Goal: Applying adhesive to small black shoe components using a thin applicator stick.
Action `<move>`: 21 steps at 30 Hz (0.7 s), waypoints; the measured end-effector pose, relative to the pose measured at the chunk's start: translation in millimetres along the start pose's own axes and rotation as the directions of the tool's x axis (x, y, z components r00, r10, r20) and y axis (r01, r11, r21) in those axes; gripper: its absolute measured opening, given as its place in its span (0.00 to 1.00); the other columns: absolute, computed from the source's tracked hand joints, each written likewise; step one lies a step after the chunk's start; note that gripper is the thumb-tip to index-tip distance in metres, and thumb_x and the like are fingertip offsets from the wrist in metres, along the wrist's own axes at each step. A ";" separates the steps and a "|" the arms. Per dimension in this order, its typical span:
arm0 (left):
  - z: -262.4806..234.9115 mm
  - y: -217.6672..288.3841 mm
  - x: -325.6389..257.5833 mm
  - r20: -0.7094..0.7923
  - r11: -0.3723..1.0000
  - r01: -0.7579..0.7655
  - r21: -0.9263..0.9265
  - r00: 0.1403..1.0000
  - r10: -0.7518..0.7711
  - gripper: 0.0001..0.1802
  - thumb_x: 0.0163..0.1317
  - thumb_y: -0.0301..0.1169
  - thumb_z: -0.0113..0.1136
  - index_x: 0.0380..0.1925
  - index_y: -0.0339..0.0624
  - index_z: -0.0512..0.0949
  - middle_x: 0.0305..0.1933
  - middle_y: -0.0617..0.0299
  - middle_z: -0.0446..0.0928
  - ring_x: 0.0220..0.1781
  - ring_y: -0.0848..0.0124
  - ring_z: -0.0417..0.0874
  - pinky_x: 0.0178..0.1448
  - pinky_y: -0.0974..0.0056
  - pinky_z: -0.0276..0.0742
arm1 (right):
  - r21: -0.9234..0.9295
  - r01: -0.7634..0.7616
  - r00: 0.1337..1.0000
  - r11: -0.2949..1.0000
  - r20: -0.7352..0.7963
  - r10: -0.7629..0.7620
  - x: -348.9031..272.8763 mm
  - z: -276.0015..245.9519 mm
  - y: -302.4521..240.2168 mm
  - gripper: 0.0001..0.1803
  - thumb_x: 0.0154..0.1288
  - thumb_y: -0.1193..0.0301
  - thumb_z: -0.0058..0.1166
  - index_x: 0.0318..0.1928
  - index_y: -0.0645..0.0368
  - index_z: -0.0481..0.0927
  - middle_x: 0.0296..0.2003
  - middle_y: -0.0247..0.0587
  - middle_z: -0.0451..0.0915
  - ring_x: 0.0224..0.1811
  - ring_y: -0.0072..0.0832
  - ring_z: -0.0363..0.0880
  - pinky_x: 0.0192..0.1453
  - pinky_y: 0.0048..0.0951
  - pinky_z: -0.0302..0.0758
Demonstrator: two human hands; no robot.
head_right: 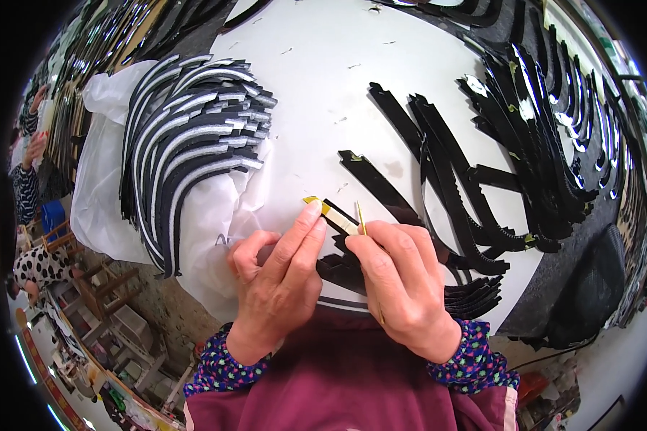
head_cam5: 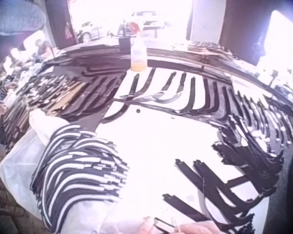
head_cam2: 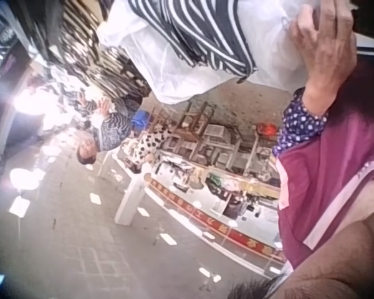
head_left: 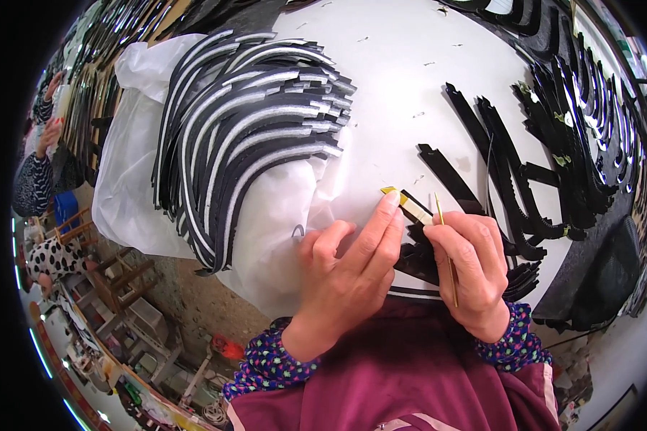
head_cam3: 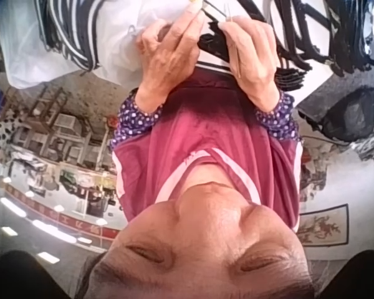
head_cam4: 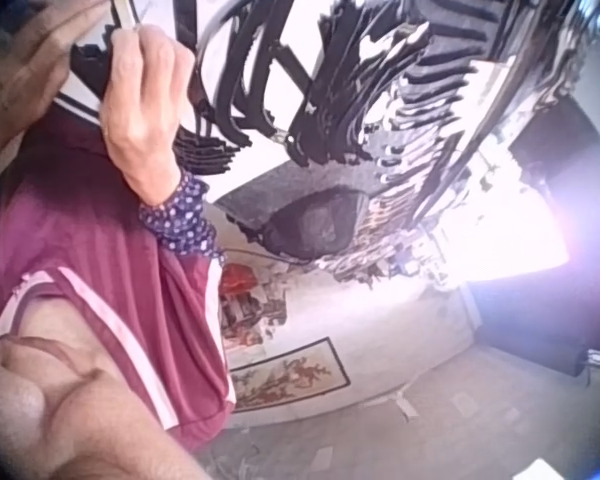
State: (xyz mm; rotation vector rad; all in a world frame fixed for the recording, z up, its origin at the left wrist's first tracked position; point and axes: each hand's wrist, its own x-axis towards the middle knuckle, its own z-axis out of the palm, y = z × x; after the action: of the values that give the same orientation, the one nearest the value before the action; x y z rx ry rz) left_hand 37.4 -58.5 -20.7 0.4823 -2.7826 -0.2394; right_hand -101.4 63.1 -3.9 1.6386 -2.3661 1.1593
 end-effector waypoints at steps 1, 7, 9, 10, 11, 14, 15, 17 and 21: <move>-0.2 -0.1 -0.4 0.010 1.000 0.012 -0.014 1.000 -0.012 0.20 0.62 0.33 0.57 0.55 0.58 0.81 0.69 0.82 0.74 0.52 0.69 0.66 0.56 0.64 0.63 | -0.002 0.004 1.000 1.000 0.006 -0.004 -0.6 -0.9 -0.5 0.19 0.49 0.89 0.62 0.45 0.69 0.82 0.40 0.50 0.80 0.37 0.43 0.81 0.39 0.36 0.80; 7.2 -2.1 -1.6 -0.053 1.000 -0.015 -0.023 0.998 0.014 0.21 0.63 0.33 0.58 0.56 0.65 0.81 0.68 0.79 0.75 0.52 0.70 0.66 0.56 0.64 0.61 | -0.042 0.040 0.999 0.998 0.016 -0.040 -8.0 -6.1 2.3 0.18 0.49 0.87 0.61 0.44 0.68 0.82 0.41 0.50 0.81 0.39 0.44 0.81 0.39 0.35 0.81; 7.1 -1.7 -0.8 -0.045 0.999 -0.013 -0.035 0.999 0.011 0.22 0.63 0.33 0.59 0.57 0.67 0.81 0.68 0.78 0.75 0.52 0.70 0.66 0.56 0.64 0.60 | -0.052 0.049 0.999 0.997 0.009 -0.049 -9.3 -6.8 2.7 0.17 0.49 0.86 0.60 0.43 0.68 0.82 0.41 0.50 0.81 0.39 0.44 0.82 0.39 0.35 0.81; 6.6 -1.1 -0.8 -0.036 0.999 -0.006 -0.043 0.999 0.004 0.23 0.63 0.33 0.59 0.57 0.69 0.80 0.68 0.78 0.75 0.52 0.70 0.66 0.56 0.64 0.60 | -0.056 0.057 0.998 0.997 0.005 -0.057 -9.0 -6.7 2.7 0.17 0.49 0.86 0.61 0.43 0.68 0.82 0.41 0.50 0.81 0.38 0.44 0.82 0.39 0.35 0.82; 5.5 -0.2 -0.5 -0.037 0.999 -0.007 -0.044 0.999 0.006 0.23 0.63 0.33 0.59 0.57 0.69 0.80 0.68 0.78 0.75 0.52 0.70 0.66 0.56 0.64 0.60 | -0.060 0.065 0.998 0.996 0.000 -0.065 -8.8 -6.8 2.9 0.17 0.48 0.86 0.61 0.43 0.68 0.82 0.41 0.50 0.82 0.38 0.44 0.82 0.39 0.35 0.82; 3.5 1.0 -0.2 -0.005 1.000 0.002 0.008 1.000 -0.002 0.24 0.62 0.33 0.59 0.59 0.71 0.80 0.68 0.80 0.74 0.52 0.70 0.66 0.57 0.64 0.60 | -0.073 0.078 0.997 0.994 -0.008 -0.079 -9.7 -4.6 4.4 0.17 0.48 0.86 0.61 0.42 0.68 0.82 0.41 0.50 0.82 0.38 0.43 0.82 0.39 0.35 0.82; 2.5 1.2 0.4 0.004 1.000 0.004 0.011 1.000 -0.004 0.26 0.62 0.33 0.59 0.60 0.71 0.79 0.68 0.80 0.74 0.52 0.70 0.66 0.58 0.64 0.60 | -0.076 0.081 0.997 0.994 -0.009 -0.081 -9.6 -4.9 3.9 0.17 0.48 0.86 0.61 0.42 0.68 0.82 0.41 0.50 0.82 0.38 0.43 0.82 0.39 0.35 0.82; 0.6 1.4 1.0 0.007 1.000 0.007 0.013 1.000 -0.007 0.27 0.62 0.33 0.59 0.61 0.71 0.79 0.68 0.81 0.74 0.52 0.70 0.66 0.59 0.64 0.60 | -0.092 0.100 0.995 0.991 -0.009 -0.102 -9.4 -5.5 2.5 0.17 0.48 0.86 0.60 0.42 0.68 0.82 0.41 0.50 0.82 0.39 0.44 0.81 0.40 0.35 0.82; 1.2 2.0 0.9 0.001 1.000 0.018 -0.006 1.000 -0.018 0.27 0.62 0.33 0.59 0.63 0.70 0.78 0.68 0.81 0.74 0.53 0.71 0.67 0.61 0.64 0.60 | -0.100 0.102 0.995 0.990 0.001 -0.103 -11.0 -5.8 2.7 0.18 0.47 0.86 0.60 0.42 0.67 0.82 0.41 0.50 0.82 0.39 0.44 0.81 0.41 0.36 0.82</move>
State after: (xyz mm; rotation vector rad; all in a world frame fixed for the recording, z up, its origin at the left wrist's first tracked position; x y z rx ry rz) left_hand 35.6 -56.9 -21.2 0.5056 -2.7784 -0.2518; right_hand -100.8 75.7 -5.9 1.7005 -2.2669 1.0092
